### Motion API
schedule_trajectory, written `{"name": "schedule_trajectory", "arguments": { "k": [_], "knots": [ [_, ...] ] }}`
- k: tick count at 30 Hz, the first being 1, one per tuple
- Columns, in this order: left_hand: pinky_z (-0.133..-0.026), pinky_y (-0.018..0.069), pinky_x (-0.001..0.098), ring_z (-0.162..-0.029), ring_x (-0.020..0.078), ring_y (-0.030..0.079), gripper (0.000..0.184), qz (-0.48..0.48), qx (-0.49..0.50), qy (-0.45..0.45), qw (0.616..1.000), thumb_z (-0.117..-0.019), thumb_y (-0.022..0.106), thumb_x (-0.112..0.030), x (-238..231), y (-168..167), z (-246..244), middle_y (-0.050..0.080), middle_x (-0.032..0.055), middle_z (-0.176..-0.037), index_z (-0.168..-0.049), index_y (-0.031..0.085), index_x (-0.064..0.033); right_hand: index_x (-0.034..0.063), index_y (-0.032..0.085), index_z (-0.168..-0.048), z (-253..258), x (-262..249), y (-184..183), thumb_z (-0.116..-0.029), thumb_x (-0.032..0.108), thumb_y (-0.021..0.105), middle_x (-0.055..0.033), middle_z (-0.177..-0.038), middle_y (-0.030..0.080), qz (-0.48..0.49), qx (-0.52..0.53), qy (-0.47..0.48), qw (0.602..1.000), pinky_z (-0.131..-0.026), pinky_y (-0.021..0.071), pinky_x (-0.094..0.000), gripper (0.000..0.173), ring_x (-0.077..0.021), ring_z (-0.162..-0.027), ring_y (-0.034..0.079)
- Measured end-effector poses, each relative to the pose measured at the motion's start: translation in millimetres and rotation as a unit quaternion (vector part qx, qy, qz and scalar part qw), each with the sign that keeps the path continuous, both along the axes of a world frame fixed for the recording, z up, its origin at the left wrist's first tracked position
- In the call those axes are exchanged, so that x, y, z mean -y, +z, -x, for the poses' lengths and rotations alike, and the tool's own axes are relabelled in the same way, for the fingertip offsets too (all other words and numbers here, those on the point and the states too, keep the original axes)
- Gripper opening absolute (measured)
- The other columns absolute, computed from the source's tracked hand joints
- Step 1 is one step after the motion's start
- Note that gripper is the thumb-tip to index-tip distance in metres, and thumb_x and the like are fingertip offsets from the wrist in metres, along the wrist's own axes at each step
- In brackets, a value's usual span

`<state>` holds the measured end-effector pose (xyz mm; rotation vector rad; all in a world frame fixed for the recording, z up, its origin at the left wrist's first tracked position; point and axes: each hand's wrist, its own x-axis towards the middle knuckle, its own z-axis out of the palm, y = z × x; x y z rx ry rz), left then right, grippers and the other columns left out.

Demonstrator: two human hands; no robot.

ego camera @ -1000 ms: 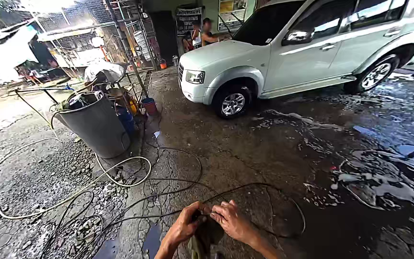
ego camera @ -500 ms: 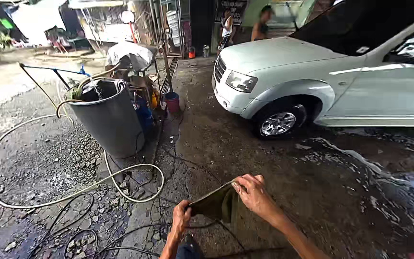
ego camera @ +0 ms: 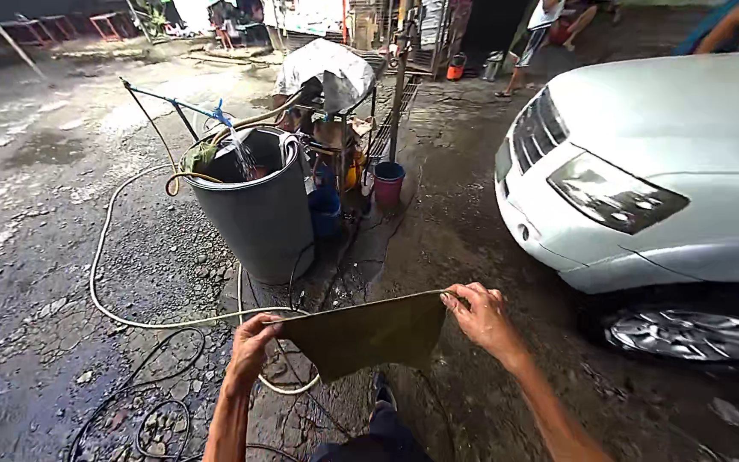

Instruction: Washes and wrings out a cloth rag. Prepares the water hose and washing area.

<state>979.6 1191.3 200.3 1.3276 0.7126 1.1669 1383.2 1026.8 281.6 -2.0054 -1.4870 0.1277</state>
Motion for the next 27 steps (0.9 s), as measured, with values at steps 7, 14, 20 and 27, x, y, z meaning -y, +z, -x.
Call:
{"name": "schedule_trajectory", "arguments": {
  "k": [7, 14, 20, 27],
  "knots": [
    [-0.073, 0.0624, 0.0336, -0.077, 0.0118, 0.072, 0.017, 0.041, 0.06, 0.221, 0.973, -0.1014, 0.052, -0.004, -151.1, 41.8, -58.0, 0.075, 0.001, -0.086, -0.097, 0.068, -0.0066, 0.006, 0.077, -0.106, -66.0, -263.8, 14.0, -0.1039, 0.033, 0.058, -0.0166, -0.096, 0.073, 0.01, -0.012, 0.148, 0.989, -0.1, 0.0435, -0.0627, 0.033, -0.037, -0.099, 0.067],
    [-0.07, 0.0596, 0.0302, -0.075, 0.0081, 0.068, 0.007, -0.018, 0.018, 0.356, 0.934, -0.1009, 0.064, -0.014, -344.5, 26.4, -54.1, 0.072, -0.001, -0.086, -0.098, 0.069, -0.0087, 0.0046, 0.074, -0.109, -66.4, -523.9, 20.9, -0.1062, 0.033, 0.056, -0.0191, -0.106, 0.072, 0.044, 0.07, 0.24, 0.967, -0.092, 0.0423, -0.0704, 0.034, -0.0449, -0.107, 0.063],
    [-0.079, 0.0584, 0.0338, -0.082, 0.0106, 0.068, 0.016, -0.036, -0.153, 0.425, 0.892, -0.0993, 0.069, -0.02, -536.1, 5.5, -27.0, 0.072, 0.0051, -0.095, -0.104, 0.071, -0.0048, 0.001, 0.072, -0.113, -25.4, -730.9, -14.3, -0.1073, 0.031, 0.054, -0.0253, -0.112, 0.069, 0.144, 0.047, 0.234, 0.96, -0.095, 0.0443, -0.0698, 0.036, -0.0482, -0.113, 0.061],
    [-0.086, 0.0558, 0.058, -0.098, 0.0363, 0.072, 0.029, -0.132, -0.468, 0.385, 0.784, -0.1007, 0.065, -0.028, -728.5, -42.3, 9.4, 0.073, 0.019, -0.103, -0.104, 0.074, -0.0005, 0.0025, 0.072, -0.113, 25.8, -900.6, -83.3, -0.1071, 0.034, 0.053, -0.0247, -0.12, 0.067, 0.202, 0.069, 0.198, 0.957, -0.095, 0.0394, -0.0726, 0.037, -0.0496, -0.122, 0.055]
  ]
}}
